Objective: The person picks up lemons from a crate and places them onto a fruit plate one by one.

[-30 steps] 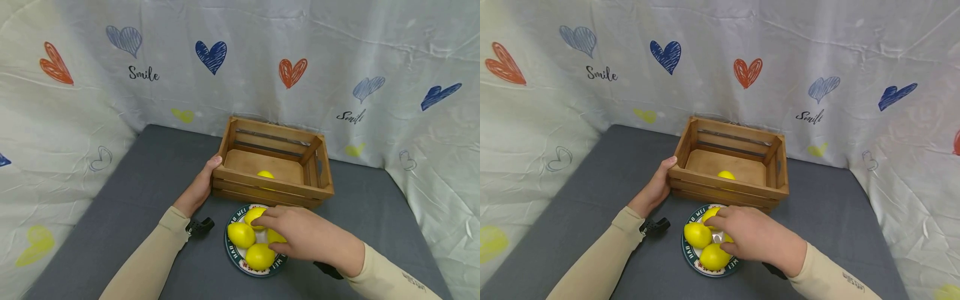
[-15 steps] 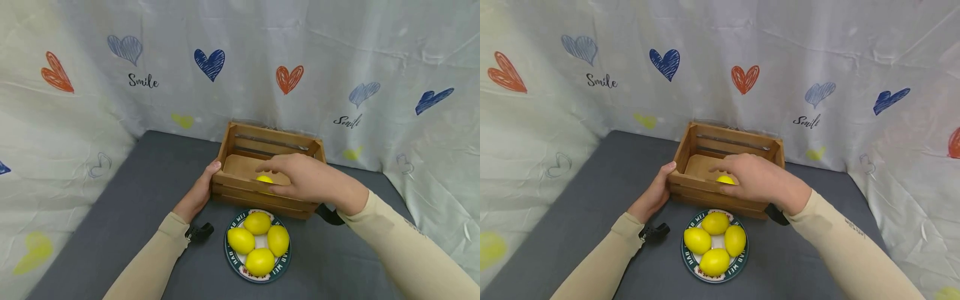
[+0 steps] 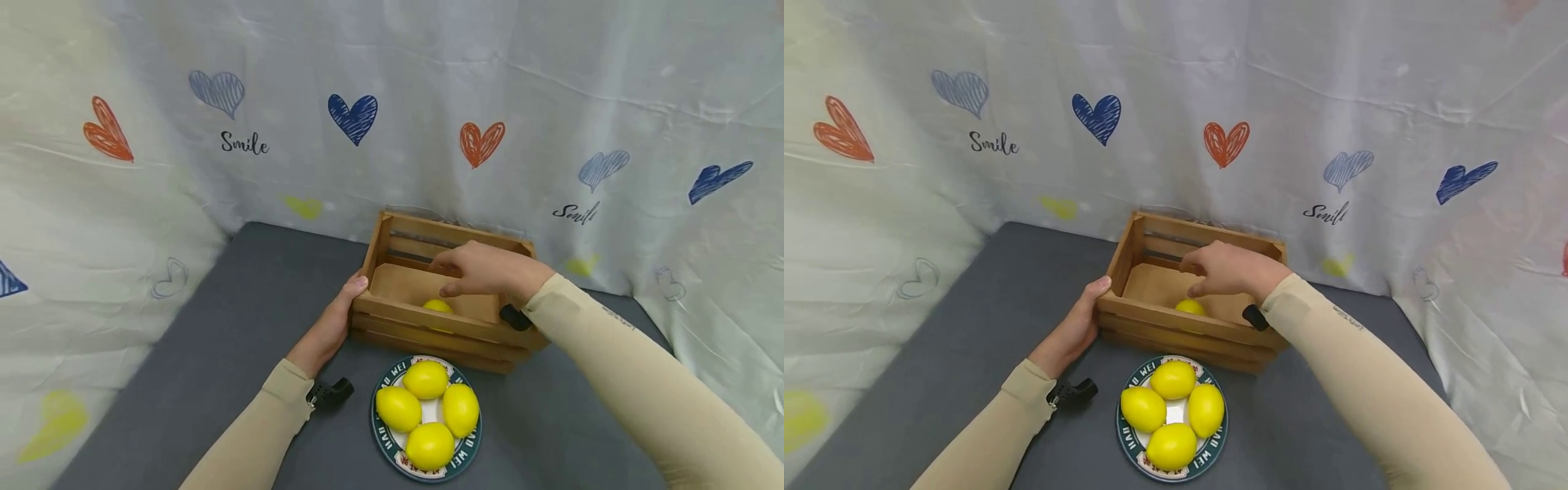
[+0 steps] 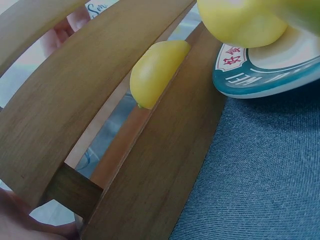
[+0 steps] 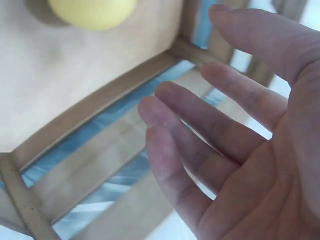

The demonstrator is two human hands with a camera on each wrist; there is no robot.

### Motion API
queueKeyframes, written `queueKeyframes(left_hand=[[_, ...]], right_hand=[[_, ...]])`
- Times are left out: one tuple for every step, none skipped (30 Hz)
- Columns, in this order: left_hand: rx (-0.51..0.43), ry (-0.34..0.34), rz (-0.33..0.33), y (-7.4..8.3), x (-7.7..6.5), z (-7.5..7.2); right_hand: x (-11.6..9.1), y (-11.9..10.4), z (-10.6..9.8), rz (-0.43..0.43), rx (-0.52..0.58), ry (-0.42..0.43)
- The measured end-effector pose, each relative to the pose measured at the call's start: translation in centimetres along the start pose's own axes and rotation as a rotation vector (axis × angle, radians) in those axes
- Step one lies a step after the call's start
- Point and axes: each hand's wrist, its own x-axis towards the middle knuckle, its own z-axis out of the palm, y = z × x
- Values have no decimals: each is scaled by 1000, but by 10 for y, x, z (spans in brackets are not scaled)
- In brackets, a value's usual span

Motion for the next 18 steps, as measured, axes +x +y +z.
queueKeyframes(left_hand=[[4, 5, -5, 0, 0, 1], [5, 8, -8, 0, 0, 1], [7, 9, -10, 0, 0, 1], [6, 7, -12, 0, 0, 2], [6, 5, -13, 0, 0, 3], [4, 1, -12, 0, 0, 3], [5, -1, -10, 0, -1, 4], [6, -4, -6, 0, -1, 4], [7, -7, -3, 0, -1, 4], [9, -8, 1, -1, 0, 4], [12, -8, 7, -1, 0, 4], [13, -8, 14, -1, 0, 4], [14, -6, 17, -1, 0, 4], [15, -3, 18, -1, 0, 3], [16, 0, 19, -1, 0, 3], [17, 3, 18, -1, 0, 2], [16, 6, 18, 0, 0, 2], [14, 8, 15, 0, 0, 2]], right_hand=[[3, 3, 1, 6, -2, -20], [7, 5, 3, 8, -15, -39], [11, 8, 4, 7, -26, -59], [15, 10, 6, 7, -39, -79], [18, 12, 8, 10, -53, -97], [22, 14, 10, 14, -58, -117], [25, 15, 12, 21, -62, -136], [28, 16, 14, 23, -62, -151], [30, 17, 16, 27, -60, -166], [33, 17, 18, 30, -59, -181], [35, 16, 20, 31, -55, -196], [38, 15, 22, 31, -51, -211], [40, 15, 24, 27, -50, -221], [43, 14, 25, 20, -49, -230], [46, 13, 26, 14, -52, -240], [48, 13, 28, 8, -52, -249], [51, 12, 29, 3, -53, -257], [52, 12, 30, 0, -50, -263]])
